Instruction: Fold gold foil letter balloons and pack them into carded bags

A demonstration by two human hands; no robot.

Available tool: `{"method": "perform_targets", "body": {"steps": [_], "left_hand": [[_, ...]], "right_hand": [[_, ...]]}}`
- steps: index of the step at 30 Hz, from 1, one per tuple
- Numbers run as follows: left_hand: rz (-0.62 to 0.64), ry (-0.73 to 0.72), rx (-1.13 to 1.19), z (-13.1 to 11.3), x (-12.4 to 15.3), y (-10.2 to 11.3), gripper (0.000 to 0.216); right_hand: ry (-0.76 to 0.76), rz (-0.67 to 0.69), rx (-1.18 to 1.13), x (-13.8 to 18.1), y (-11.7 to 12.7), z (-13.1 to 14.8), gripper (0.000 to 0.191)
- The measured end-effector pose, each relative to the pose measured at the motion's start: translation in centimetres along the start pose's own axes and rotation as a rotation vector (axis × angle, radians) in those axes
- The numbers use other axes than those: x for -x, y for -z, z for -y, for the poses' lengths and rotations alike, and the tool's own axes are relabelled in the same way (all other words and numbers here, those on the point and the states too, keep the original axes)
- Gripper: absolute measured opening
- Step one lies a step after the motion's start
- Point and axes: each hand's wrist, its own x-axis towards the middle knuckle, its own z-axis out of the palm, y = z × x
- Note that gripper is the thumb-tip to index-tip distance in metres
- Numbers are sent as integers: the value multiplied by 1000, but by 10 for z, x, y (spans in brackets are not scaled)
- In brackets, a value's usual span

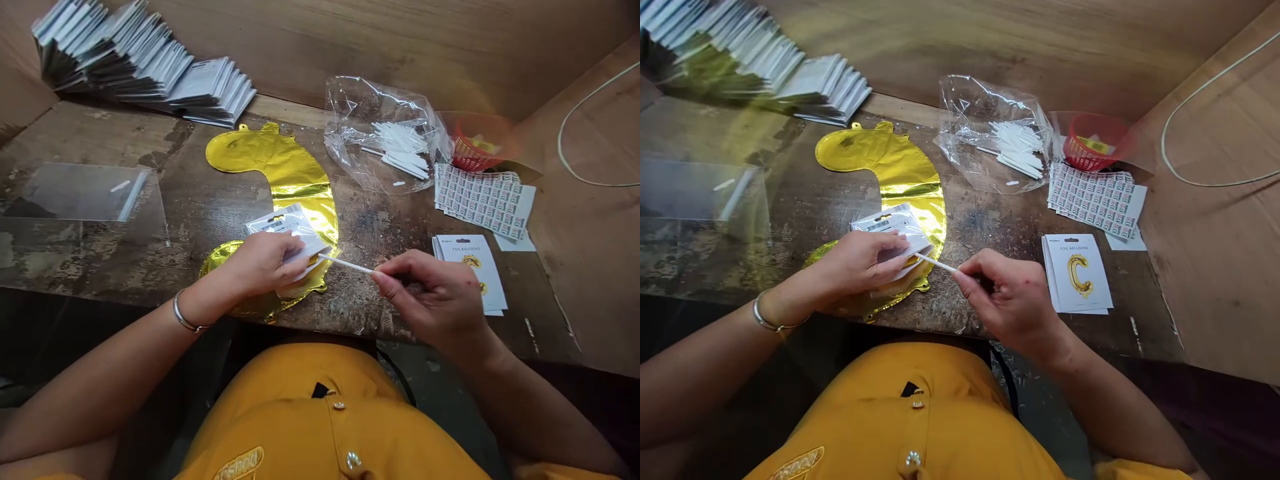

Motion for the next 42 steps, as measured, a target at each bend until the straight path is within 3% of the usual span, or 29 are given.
{"method": "perform_targets", "body": {"steps": [8,13,16,18,21,25,31,36,42], "left_hand": [[-6,-21,-178,5,-3,-4,44],[-59,57,-370,21,-6,-16,90],[19,106,-394,27,-7,-23,98],[39,118,-406,27,-6,-25,100],[46,133,-410,25,-5,-24,100],[46,138,-399,22,-4,-21,100],[70,121,-380,22,-3,-20,94],[52,111,-354,24,-1,-21,94],[2,77,-325,29,-1,-25,88]], "right_hand": [[206,25,318,7,-36,-26,22],[293,86,407,23,-68,-40,29],[276,105,456,17,-82,-44,30],[217,138,479,8,-84,-46,28],[110,244,354,-2,-72,-48,8],[150,370,187,-3,-56,-58,10],[145,316,394,-19,-73,-65,23],[187,363,348,-27,-73,-64,11],[197,238,433,-21,-77,-64,20]]}}
